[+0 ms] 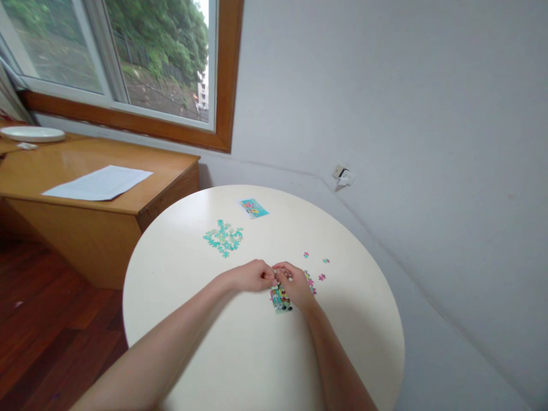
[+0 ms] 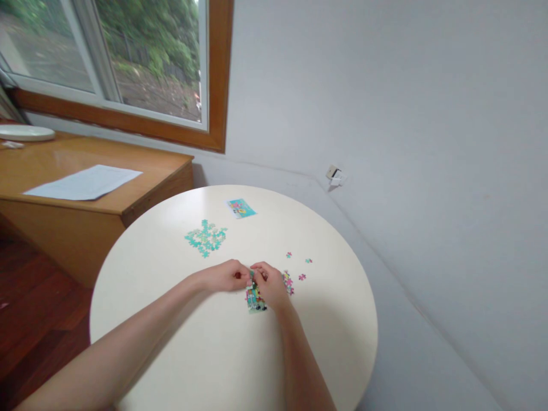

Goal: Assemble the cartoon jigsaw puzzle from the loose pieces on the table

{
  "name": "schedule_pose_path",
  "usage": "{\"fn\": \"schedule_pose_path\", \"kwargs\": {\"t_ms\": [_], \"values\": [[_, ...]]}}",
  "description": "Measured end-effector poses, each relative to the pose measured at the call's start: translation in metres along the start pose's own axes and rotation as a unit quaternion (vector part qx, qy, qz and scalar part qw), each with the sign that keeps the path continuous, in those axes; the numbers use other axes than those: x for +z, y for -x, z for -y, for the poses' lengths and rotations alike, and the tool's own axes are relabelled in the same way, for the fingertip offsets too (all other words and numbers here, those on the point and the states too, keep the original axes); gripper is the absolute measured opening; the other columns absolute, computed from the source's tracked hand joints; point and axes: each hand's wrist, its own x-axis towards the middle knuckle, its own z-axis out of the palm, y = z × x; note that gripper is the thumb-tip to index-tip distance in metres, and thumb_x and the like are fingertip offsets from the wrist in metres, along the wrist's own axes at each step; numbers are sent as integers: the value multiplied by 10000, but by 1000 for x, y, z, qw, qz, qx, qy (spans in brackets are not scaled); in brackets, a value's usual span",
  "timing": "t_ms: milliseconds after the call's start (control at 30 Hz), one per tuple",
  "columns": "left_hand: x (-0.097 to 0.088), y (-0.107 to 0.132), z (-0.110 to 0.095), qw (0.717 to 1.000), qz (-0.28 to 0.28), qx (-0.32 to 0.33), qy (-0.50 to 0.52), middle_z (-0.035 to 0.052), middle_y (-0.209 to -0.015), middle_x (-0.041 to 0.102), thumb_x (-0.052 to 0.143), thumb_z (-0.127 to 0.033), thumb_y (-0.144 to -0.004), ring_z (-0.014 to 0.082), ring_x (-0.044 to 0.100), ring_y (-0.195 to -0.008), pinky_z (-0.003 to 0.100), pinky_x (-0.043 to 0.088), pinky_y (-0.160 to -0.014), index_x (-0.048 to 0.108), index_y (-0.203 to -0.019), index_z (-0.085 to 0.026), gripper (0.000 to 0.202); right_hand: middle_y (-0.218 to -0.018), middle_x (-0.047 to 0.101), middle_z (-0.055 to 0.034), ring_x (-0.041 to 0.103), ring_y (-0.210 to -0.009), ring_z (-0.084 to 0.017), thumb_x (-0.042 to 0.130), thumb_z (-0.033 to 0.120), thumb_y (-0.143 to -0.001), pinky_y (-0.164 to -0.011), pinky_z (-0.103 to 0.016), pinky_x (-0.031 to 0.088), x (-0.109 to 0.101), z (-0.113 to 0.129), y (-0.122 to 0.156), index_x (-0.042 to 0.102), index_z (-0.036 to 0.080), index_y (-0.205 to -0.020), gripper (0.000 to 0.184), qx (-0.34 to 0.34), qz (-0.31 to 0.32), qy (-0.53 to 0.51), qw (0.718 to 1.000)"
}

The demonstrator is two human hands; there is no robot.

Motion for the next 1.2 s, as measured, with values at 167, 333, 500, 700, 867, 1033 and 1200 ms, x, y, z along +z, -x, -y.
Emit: {"fn": "schedule_pose_path", "kwargs": {"t_ms": [167, 333, 500, 700, 867, 1033, 1200], "values": [[-3, -2, 6, 1000, -13, -2, 6, -59, -502, 301, 431, -277, -761, 75, 276, -516, 202, 226, -472, 417, -543, -159, 248, -675, 657, -8, 579, -619, -139, 495, 218, -731, -607, -263, 460, -3, 5, 3, 655, 191, -830, 190, -25, 12, 33, 999], [-6, -5, 13, 999, -48, 0, 17, -53, -518, 322, 431, -319, -771, 79, 291, -533, 199, 244, -481, 445, -554, -151, 275, -754, 659, -14, 590, -718, -154, 596, 158, -651, -708, -287, 465, -8, 9, 6, 681, 194, -802, 177, -64, 63, 91, 992], [-10, -5, 19, 997, -81, -4, 21, -53, -523, 320, 429, -344, -767, 81, 296, -540, 197, 254, -486, 424, -551, -157, 285, -954, 678, -41, 598, -920, -203, 710, 198, -624, -865, -354, 424, -12, 4, 6, 702, 236, -908, 287, -93, 72, 145, 982], [-9, -7, 23, 997, -78, -9, 9, -54, -522, 313, 410, -361, -779, 83, 289, -536, 200, 252, -484, 420, -558, -160, 299, -1025, 647, -53, 573, -988, -231, 709, 268, -680, -913, -413, 366, -11, -3, 1, 699, 264, -964, 284, -38, 4, 228, 973], [-3, -7, 24, 999, -37, -10, -20, -51, -518, 355, 420, -329, -777, 81, 319, -535, 190, 275, -494, 473, -560, -145, 289, -1016, 637, -57, 569, -999, -221, 641, 251, -742, -902, -391, 377, -8, -8, 0, 691, 243, -961, 225, -50, -16, 221, 974], [0, -4, 18, 997, 0, -23, -71, -62, -492, 419, 452, -273, -782, 77, 360, -534, 181, 307, -550, 513, -559, -145, 264, -1006, 637, -53, 570, -991, -209, 624, 247, -757, -901, -376, 393, -9, -12, 0, 691, 245, -955, 209, -64, -14, 210, 975], [1, -2, 9, 992, 22, -30, -117, -65, -514, 517, 471, -169, -768, 88, 437, -571, 214, 345, -705, 579, -602, -156, 198, -1007, 631, -51, 568, -984, -206, 620, 218, -752, -914, -377, 390, -9, -13, 0, 698, 245, -940, 206, -59, -15, 209, 976]]}}
